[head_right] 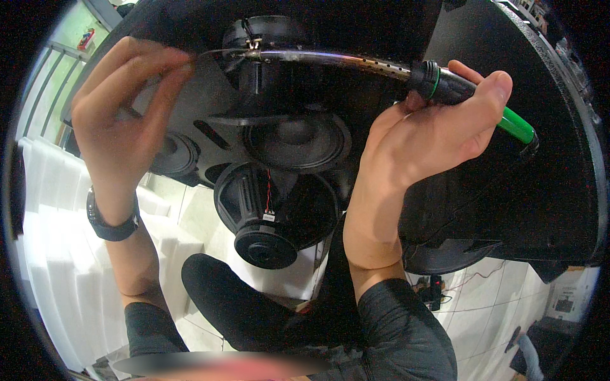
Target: The person sits on the floor and uses a soldering iron to attach wires to the terminals of several speakers mounted in a large enclosure. They repeatedly heat the connection points and press wires into place, then check the seating of the speaker cones.
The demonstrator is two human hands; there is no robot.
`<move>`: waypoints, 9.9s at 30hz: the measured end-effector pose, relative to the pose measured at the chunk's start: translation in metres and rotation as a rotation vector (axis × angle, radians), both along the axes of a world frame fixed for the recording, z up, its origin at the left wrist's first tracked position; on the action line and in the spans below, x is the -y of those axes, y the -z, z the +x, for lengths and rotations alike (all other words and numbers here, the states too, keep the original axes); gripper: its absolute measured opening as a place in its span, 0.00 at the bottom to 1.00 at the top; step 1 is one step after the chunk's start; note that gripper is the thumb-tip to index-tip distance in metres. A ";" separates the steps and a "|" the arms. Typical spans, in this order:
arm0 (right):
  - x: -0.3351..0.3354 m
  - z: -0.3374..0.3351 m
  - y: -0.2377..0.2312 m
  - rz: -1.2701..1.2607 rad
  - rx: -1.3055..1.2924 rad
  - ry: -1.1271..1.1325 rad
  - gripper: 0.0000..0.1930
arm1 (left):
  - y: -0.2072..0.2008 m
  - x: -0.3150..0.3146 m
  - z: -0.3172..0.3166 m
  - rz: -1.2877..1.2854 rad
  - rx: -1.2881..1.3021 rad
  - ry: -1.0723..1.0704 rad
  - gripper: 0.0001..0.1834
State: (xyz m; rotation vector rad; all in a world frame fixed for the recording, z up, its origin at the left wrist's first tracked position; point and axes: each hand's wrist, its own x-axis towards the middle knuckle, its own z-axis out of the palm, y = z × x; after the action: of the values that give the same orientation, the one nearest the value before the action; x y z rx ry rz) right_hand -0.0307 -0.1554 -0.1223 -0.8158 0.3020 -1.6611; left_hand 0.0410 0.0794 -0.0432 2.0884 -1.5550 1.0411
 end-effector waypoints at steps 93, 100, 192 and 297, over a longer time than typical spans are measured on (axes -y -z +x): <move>0.005 -0.009 0.008 -0.107 -0.051 -0.045 0.36 | 0.005 0.004 0.003 0.003 0.011 0.029 0.10; 0.004 -0.010 0.010 -0.101 -0.067 -0.042 0.38 | 0.007 0.005 0.003 -0.021 -0.040 0.065 0.10; 0.007 -0.017 0.010 -0.036 0.049 -0.219 0.23 | 0.242 -0.154 -0.151 -1.010 -1.526 -0.256 0.11; 0.005 -0.011 0.025 -0.081 0.085 -0.214 0.19 | 0.136 0.025 -0.004 -0.883 -0.691 0.209 0.11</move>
State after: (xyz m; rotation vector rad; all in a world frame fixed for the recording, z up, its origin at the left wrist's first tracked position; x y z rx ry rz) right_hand -0.0413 -0.1608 -0.1470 -0.8066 0.0850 -1.5100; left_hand 0.0366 0.0547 -0.1788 1.3862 -0.7340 0.6320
